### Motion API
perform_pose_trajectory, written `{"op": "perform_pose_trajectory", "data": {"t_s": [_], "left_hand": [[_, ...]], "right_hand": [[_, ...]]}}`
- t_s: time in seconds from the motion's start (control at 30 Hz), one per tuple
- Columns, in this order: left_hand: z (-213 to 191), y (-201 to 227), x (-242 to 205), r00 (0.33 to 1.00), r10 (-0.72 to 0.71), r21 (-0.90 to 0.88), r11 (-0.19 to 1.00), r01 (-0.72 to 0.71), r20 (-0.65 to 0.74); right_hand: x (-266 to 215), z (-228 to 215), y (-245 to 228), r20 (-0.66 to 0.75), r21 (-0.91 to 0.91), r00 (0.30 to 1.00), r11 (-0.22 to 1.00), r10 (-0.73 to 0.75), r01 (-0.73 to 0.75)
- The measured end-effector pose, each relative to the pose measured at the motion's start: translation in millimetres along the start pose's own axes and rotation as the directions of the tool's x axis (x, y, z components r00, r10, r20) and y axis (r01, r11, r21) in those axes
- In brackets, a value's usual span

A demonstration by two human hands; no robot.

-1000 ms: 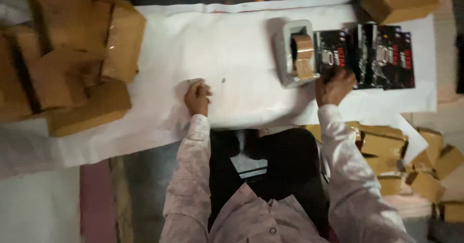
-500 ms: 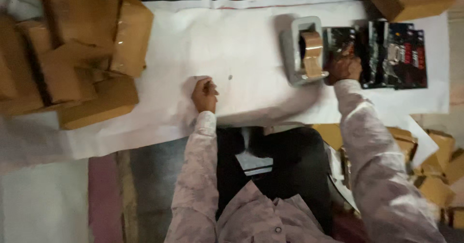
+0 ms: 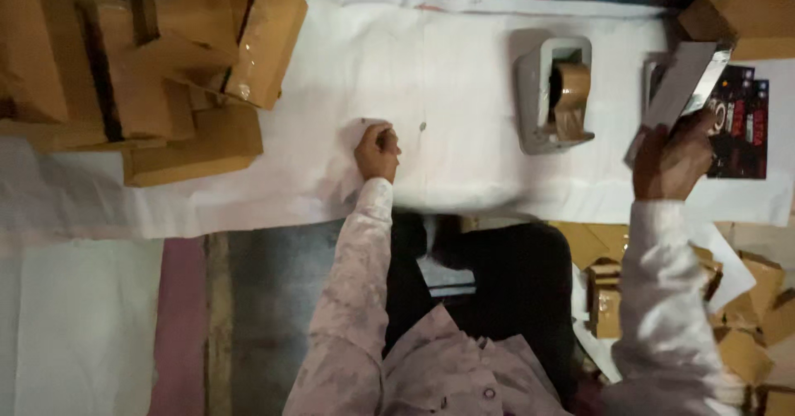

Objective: The person places small black packages into brown cardboard boxes, folds the flaps, and seals them with packing tape using a tape dispenser. The sealed boxes are stacked on the table.

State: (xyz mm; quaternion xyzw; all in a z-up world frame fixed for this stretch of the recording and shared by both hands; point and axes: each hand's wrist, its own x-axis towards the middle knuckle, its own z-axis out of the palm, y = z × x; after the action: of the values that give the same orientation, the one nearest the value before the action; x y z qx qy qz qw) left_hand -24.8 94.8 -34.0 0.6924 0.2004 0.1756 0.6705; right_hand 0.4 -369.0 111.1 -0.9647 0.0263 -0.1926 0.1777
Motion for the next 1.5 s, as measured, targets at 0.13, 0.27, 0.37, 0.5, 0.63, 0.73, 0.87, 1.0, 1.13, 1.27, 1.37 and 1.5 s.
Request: {"op": "perform_pose_trajectory", "data": {"t_s": [0.13, 0.27, 0.37, 0.5, 0.63, 0.73, 0.87, 1.0, 1.13, 1.27, 1.37, 1.5], "left_hand": [[1.6, 1.7, 2.3, 0.998, -0.045, -0.076, 0.996, 0.042, -0.035], [-4.3, 26.5, 3.7, 0.99, -0.085, -0.156, 0.985, 0.067, -0.111], [-13.1, 65.4, 15.7, 0.939, 0.189, 0.038, 0.982, -0.186, -0.288], [-47.6, 125.2, 52.7, 0.759, 0.623, 0.596, 0.687, -0.416, -0.188], [-68.9, 165.6, 105.9, 0.779, 0.627, 0.816, 0.459, -0.353, -0.016], [-74.8, 168.1, 137.1, 0.849, 0.517, 0.936, 0.236, -0.262, 0.107], [-83.6, 149.7, 176.7, 0.932, 0.334, 0.974, -0.214, -0.072, 0.142], [-98.6, 139.3, 186.7, 0.912, 0.356, 0.943, -0.323, -0.085, 0.205], [-110.2, 183.5, 167.5, 0.907, 0.346, 0.97, -0.104, -0.218, 0.241], [-88.2, 232.8, 125.5, 0.875, 0.447, 0.941, 0.177, -0.288, 0.184], [-35.6, 232.7, 90.0, 0.865, 0.414, 0.868, 0.272, -0.415, 0.284], [24.4, 184.1, 63.7, 0.556, 0.308, 0.551, 0.111, -0.827, 0.772]], "right_hand": [[-66.0, -24.5, -79.1, 0.055, 0.072, 0.987, 0.987, -0.15, 0.146], [-93.1, 41.2, -157.9, 0.209, 0.049, 0.941, 0.963, -0.268, 0.263], [-111.7, 98.0, -203.7, 0.233, 0.14, 0.847, 0.878, -0.478, 0.458], [-144.0, 155.4, -258.2, 0.298, -0.06, 0.664, 0.68, -0.686, 0.73], [-138.4, 189.8, -304.6, 0.149, 0.118, 0.593, 0.61, -0.791, 0.784], [-123.7, 189.9, -324.4, 0.335, 0.1, 0.475, 0.532, -0.814, 0.841], [-109.1, 159.6, -316.3, 0.331, 0.354, 0.519, 0.614, -0.788, 0.706], [-119.6, 120.8, -274.4, 0.317, 0.438, 0.613, 0.685, -0.723, 0.582], [-132.9, 102.4, -237.3, 0.307, 0.491, 0.714, 0.747, -0.629, 0.447], [-132.9, 100.7, -216.2, 0.257, 0.548, 0.844, 0.791, -0.47, 0.274], [-118.6, 96.4, -210.4, 0.381, 0.758, 0.921, 0.598, -0.082, -0.26], [-98.0, 74.6, -207.3, 0.367, 0.82, 0.908, 0.392, 0.201, -0.417]]}}
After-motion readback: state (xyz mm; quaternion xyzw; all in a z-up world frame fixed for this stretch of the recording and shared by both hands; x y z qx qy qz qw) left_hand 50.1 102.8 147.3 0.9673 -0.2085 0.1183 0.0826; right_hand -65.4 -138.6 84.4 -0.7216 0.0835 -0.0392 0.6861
